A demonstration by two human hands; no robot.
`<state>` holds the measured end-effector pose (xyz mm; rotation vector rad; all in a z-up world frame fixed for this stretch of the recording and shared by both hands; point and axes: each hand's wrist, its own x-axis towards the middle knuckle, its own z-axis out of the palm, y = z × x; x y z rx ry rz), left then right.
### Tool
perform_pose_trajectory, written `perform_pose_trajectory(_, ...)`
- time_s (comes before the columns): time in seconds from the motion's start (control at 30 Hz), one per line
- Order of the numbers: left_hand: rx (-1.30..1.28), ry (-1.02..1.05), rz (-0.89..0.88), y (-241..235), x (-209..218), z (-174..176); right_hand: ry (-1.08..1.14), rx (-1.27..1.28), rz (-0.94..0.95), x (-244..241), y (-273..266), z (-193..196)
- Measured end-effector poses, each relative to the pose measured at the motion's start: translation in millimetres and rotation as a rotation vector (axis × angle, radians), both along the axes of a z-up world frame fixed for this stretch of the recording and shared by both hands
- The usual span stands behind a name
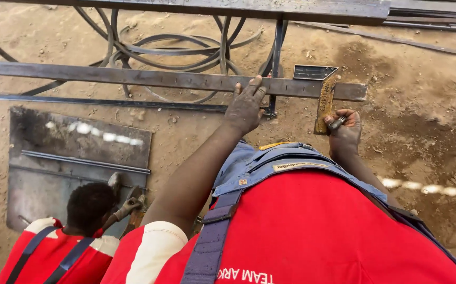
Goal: The person uses a try square and a marker to measure and mark intervals on a long metal bar. They repeatedly position the square at different points along the bar and draw lines to indicate measurements.
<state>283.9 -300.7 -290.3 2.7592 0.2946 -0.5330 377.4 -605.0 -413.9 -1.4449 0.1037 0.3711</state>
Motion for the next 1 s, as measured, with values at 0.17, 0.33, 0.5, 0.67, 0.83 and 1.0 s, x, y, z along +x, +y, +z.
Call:
perform_pose_trajectory(0.17, -0.078, -0.011, 0.110, 4.8, 27.6, -22.3, -0.012, 0.027, -0.016, -5.3, 0.1, -46.7)
perform_pose_trajectory(0.33, -0.220, -0.141, 0.129, -3.0, 80.9, 16.0, 0.093, 0.138, -0.106, -28.0, 43.6, 13.0)
perform_pose_trajectory(0.5, -0.596, -0.112, 0.429, -4.3, 118.9, -19.5, 0.155, 0.190, -0.193, -42.2, 60.0, 40.4)
perform_pose_trajectory(0.67, -0.655, -0.178, 0.339, 3.5, 121.7, -27.8, 0.261, 0.010, -0.211, -57.8, 48.5, 96.8)
perform_pose_trajectory(0.83, -0.461, -0.291, 0.088, 2.5, 105.8, -47.5, 0.250, -0.123, -0.196, -68.5, 22.6, 129.6)
perform_pose_trajectory(1.0, -0.295, -0.488, -0.080, 0.5, 101.2, -58.2, 0.173, -0.194, -0.205, -74.4, 9.6, 133.6)
